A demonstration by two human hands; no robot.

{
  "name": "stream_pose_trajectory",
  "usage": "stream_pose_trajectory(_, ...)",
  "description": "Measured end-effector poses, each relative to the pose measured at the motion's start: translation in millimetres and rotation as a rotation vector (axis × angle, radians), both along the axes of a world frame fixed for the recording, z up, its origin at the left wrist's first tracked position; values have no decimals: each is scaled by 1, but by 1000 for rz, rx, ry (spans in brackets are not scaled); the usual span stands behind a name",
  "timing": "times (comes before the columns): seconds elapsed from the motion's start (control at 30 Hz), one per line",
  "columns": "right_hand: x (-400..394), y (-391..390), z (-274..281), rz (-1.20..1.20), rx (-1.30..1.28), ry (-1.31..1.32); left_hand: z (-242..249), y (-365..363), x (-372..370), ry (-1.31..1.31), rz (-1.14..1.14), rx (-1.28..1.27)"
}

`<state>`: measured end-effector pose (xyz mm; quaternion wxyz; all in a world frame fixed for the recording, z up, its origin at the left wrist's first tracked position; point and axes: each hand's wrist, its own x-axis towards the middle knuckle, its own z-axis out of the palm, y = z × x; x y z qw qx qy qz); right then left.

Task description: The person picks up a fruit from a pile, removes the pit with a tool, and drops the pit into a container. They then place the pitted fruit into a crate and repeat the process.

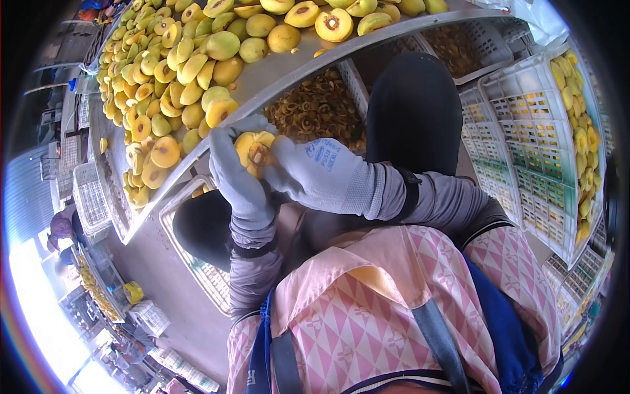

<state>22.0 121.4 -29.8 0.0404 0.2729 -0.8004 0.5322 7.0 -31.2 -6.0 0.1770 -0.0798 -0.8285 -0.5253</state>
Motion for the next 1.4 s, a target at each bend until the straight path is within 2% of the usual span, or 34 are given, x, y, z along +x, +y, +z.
stream_pose_trajectory(0.13,2,-6,0,8,-86,-29,4,4,4,163,106,-193)
stream_pose_trajectory(0.17,2,-8,-1,8,-113,-31,3,3,4,162,97,-163)
stream_pose_trajectory(0.27,1,-11,-3,6,25,59,4,4,6,137,54,-34)
stream_pose_trajectory(0.37,4,-11,6,33,-78,-98,13,7,8,120,14,95)
stream_pose_trajectory(0.47,6,-10,9,51,14,-109,-1,-1,13,119,37,104)
stream_pose_trajectory(0.53,8,-13,7,36,-61,-102,2,3,16,104,97,156)
stream_pose_trajectory(0.57,8,-15,6,28,-97,-95,4,6,15,158,106,55)
stream_pose_trajectory(0.67,8,-18,2,3,-116,-49,8,10,15,224,135,-110)
stream_pose_trajectory(0.73,7,-17,-1,-9,-40,74,6,9,14,149,151,-28)
stream_pose_trajectory(0.83,9,-12,-1,-18,30,195,11,8,15,109,93,-101)
stream_pose_trajectory(0.87,8,-11,-1,-22,47,227,10,8,14,80,100,-58)
stream_pose_trajectory(0.97,7,-13,-5,-1,11,145,5,7,15,58,111,4)
stream_pose_trajectory(1.03,9,-17,-9,28,-22,59,2,3,12,144,89,-47)
stream_pose_trajectory(1.13,7,-16,-2,88,-99,-138,5,3,12,72,97,1)
stream_pose_trajectory(1.17,5,-16,1,112,-131,-214,9,1,12,120,70,-94)
stream_pose_trajectory(1.2,4,-17,4,110,-194,-187,16,0,10,168,42,-188)
stream_pose_trajectory(1.27,3,-20,7,107,-284,-130,16,0,9,179,7,-106)
stream_pose_trajectory(1.3,3,-21,7,105,-310,-99,10,3,10,138,-3,69)
stream_pose_trajectory(1.37,3,-20,7,106,-269,-94,-1,1,15,99,60,77)
stream_pose_trajectory(1.4,3,-19,8,111,-237,-122,-4,-2,17,102,133,-90)
